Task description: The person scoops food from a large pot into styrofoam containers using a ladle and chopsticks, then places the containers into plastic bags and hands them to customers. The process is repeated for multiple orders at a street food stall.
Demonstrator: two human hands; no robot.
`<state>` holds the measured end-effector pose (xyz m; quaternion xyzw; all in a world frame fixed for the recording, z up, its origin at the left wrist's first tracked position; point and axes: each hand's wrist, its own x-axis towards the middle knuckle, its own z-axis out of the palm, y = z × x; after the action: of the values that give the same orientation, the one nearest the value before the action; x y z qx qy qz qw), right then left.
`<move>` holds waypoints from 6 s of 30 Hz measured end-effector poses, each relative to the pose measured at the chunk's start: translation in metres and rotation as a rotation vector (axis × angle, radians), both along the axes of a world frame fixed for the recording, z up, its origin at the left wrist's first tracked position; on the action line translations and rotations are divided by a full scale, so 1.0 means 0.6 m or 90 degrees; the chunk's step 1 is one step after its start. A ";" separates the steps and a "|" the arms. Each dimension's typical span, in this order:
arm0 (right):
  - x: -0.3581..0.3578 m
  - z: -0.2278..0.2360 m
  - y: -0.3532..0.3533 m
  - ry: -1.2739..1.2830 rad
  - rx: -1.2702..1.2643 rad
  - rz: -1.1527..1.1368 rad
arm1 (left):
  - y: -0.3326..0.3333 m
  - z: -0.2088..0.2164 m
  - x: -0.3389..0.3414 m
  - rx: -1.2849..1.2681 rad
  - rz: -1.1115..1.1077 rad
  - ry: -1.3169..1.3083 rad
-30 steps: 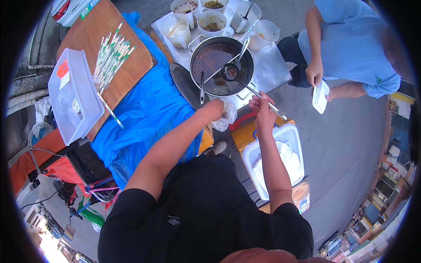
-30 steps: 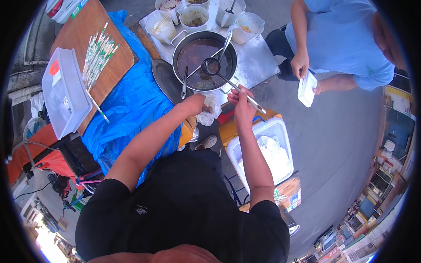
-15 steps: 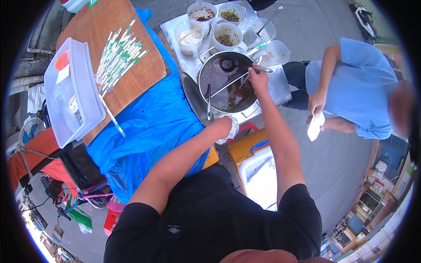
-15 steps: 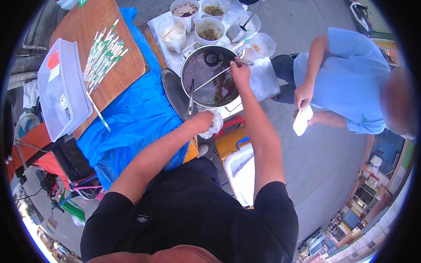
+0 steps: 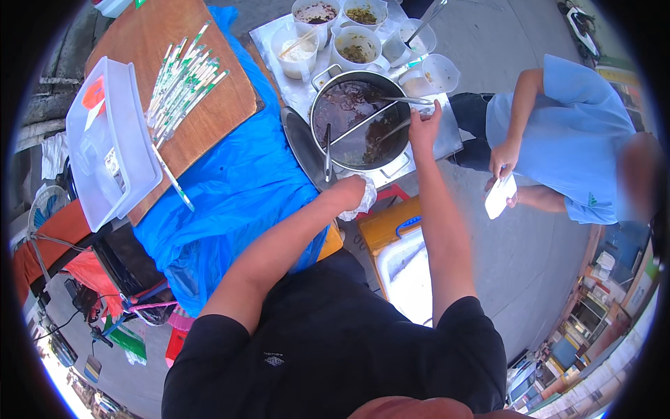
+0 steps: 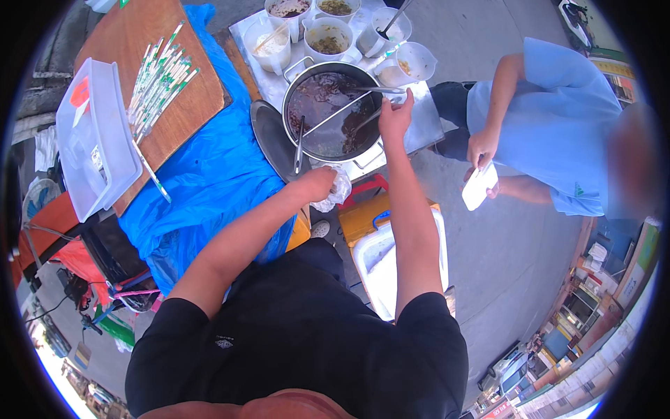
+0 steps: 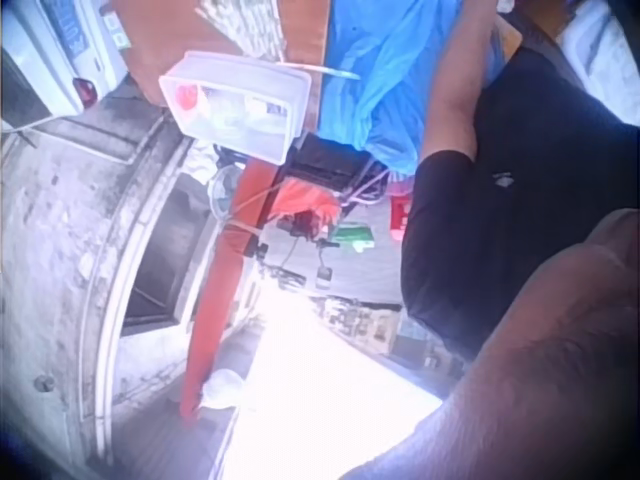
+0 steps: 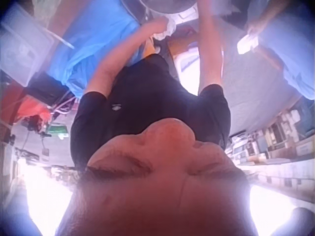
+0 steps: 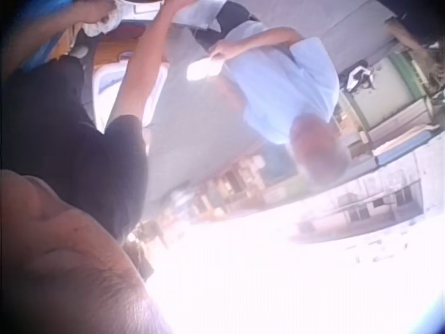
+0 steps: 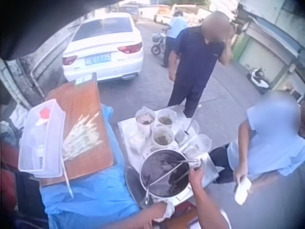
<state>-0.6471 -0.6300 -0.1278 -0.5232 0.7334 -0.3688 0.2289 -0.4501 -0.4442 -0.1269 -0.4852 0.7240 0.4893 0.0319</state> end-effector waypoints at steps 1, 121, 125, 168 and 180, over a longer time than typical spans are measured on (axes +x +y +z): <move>-0.003 0.015 0.034 -0.052 0.015 -0.023 | 0.002 -0.012 0.001 -0.010 -0.009 0.001; 0.021 -0.145 0.526 -0.646 0.450 -0.213 | -0.009 0.110 0.031 -0.055 -0.119 -0.129; 0.003 -0.022 0.543 -0.587 0.373 -0.199 | 0.006 0.135 0.040 -0.068 -0.130 -0.143; -0.170 0.484 1.169 -0.196 0.075 -0.126 | 0.603 0.204 -0.360 -0.270 -0.388 0.491; -0.211 0.635 1.052 0.104 0.008 0.004 | 0.524 0.232 -0.319 0.534 -0.229 0.479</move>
<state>-0.7736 0.0012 0.2535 -0.5524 0.7503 -0.3194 0.1729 -0.6414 -0.1301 0.0120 -0.0939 0.5010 0.8592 0.0441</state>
